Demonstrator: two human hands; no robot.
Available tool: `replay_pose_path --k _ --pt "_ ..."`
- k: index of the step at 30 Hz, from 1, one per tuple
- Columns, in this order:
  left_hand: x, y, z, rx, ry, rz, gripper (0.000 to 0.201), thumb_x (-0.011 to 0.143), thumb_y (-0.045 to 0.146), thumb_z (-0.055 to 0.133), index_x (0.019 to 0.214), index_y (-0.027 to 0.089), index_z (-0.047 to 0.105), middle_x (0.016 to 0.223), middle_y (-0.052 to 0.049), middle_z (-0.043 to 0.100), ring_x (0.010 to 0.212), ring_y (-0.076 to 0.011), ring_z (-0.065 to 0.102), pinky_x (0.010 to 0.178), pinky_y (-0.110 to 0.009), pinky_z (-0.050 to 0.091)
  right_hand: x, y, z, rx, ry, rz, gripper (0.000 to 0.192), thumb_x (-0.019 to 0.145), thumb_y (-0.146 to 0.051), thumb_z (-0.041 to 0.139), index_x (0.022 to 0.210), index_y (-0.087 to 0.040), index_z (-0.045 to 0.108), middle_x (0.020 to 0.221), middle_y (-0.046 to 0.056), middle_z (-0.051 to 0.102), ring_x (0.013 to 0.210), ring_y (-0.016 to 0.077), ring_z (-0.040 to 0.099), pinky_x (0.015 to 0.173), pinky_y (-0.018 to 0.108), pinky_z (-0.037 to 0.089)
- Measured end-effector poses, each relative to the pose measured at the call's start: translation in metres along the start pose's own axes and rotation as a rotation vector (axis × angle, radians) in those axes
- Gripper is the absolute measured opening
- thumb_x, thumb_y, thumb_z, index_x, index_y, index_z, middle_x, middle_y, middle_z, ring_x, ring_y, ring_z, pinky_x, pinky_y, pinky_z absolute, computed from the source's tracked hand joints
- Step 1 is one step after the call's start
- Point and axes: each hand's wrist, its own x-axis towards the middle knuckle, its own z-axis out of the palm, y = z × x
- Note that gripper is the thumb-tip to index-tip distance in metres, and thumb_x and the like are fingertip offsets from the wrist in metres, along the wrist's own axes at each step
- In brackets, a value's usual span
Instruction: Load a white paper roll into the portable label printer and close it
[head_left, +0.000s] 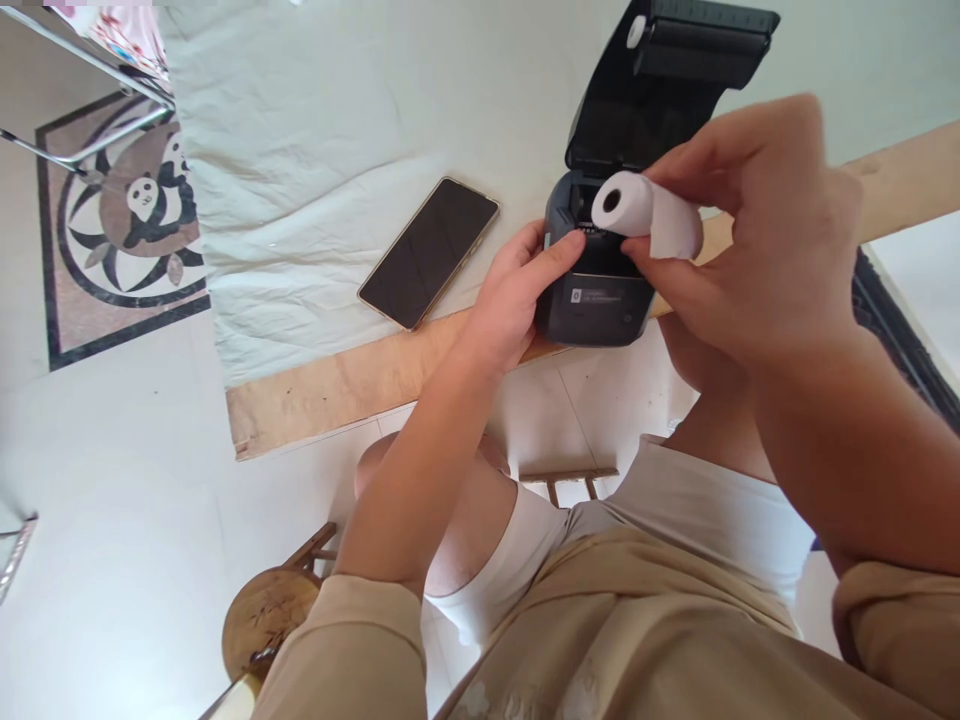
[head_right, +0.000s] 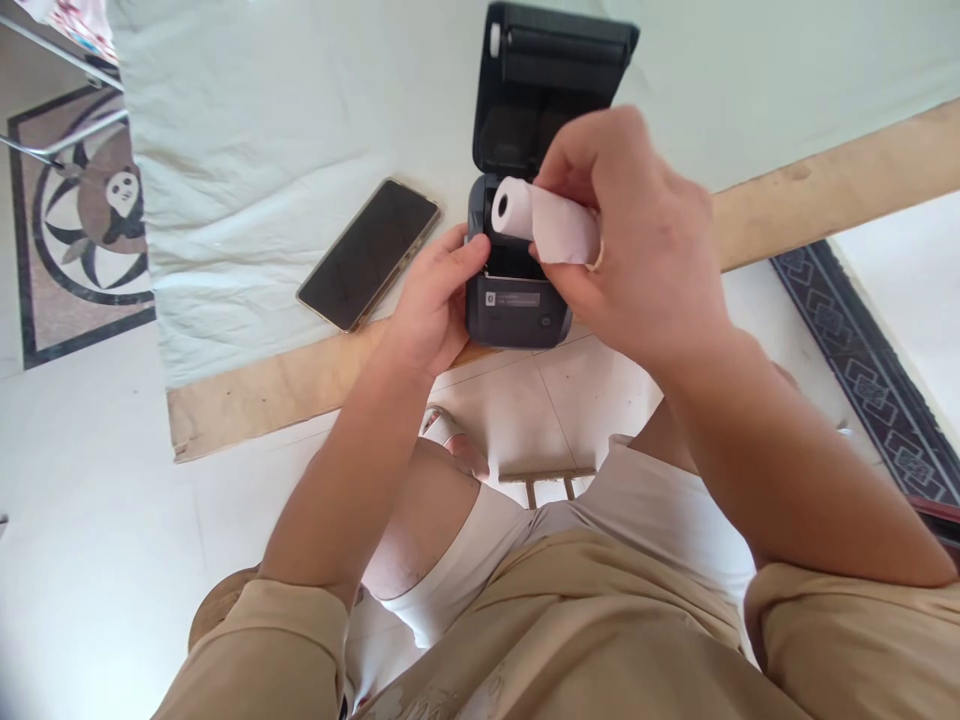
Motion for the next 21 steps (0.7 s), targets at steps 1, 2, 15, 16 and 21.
replay_pose_path --k 1,2,15,16,21 --pt "0.0 0.0 0.0 0.001 0.007 -0.005 0.019 0.095 0.038 0.07 0.1 0.02 0.065 0.091 0.0 0.071 0.09 -0.0185 0.074 0.078 -0.03 0.06 0.002 0.001 0.002 -0.112 0.001 -0.038 0.036 0.08 -0.016 0.072 0.111 -0.029 0.061 0.104 -0.001 0.068 0.1 0.0194 0.07 0.089 0.044 0.061" --pt "0.0 0.001 0.0 0.005 0.011 -0.008 0.019 0.095 0.038 0.07 0.1 0.02 0.065 0.092 0.0 0.071 0.091 -0.0185 0.074 0.079 -0.031 0.06 0.004 0.003 0.003 -0.187 0.004 -0.066 0.03 0.081 -0.016 0.069 0.107 -0.028 0.06 0.101 -0.002 0.069 0.098 0.0194 0.07 0.085 0.042 0.06" --pt "-0.003 0.005 0.006 -0.037 0.028 -0.042 0.019 0.096 0.038 0.068 0.092 0.02 0.063 0.079 0.004 0.068 0.074 -0.0113 0.071 0.069 -0.024 0.059 -0.008 0.001 0.009 -0.279 0.135 -0.339 0.011 0.088 -0.019 0.067 0.09 -0.028 0.072 0.091 0.001 0.072 0.084 0.0163 0.069 0.073 0.035 0.057" --pt "-0.003 0.005 0.006 -0.029 0.032 -0.034 0.019 0.096 0.038 0.067 0.093 0.02 0.063 0.078 0.004 0.067 0.075 -0.0113 0.071 0.07 -0.024 0.059 -0.011 0.001 0.01 -0.274 0.137 -0.349 0.011 0.088 -0.018 0.066 0.09 -0.028 0.071 0.09 0.0 0.071 0.082 0.016 0.068 0.072 0.035 0.056" --pt "-0.001 0.002 0.004 0.053 0.055 0.003 0.013 0.095 0.031 0.069 0.099 0.02 0.066 0.088 0.002 0.07 0.086 -0.0123 0.071 0.075 -0.023 0.056 -0.012 0.009 0.01 -0.283 0.1 -0.216 0.016 0.089 -0.016 0.059 0.094 -0.029 0.068 0.103 -0.002 0.072 0.099 0.0209 0.069 0.089 0.044 0.058"
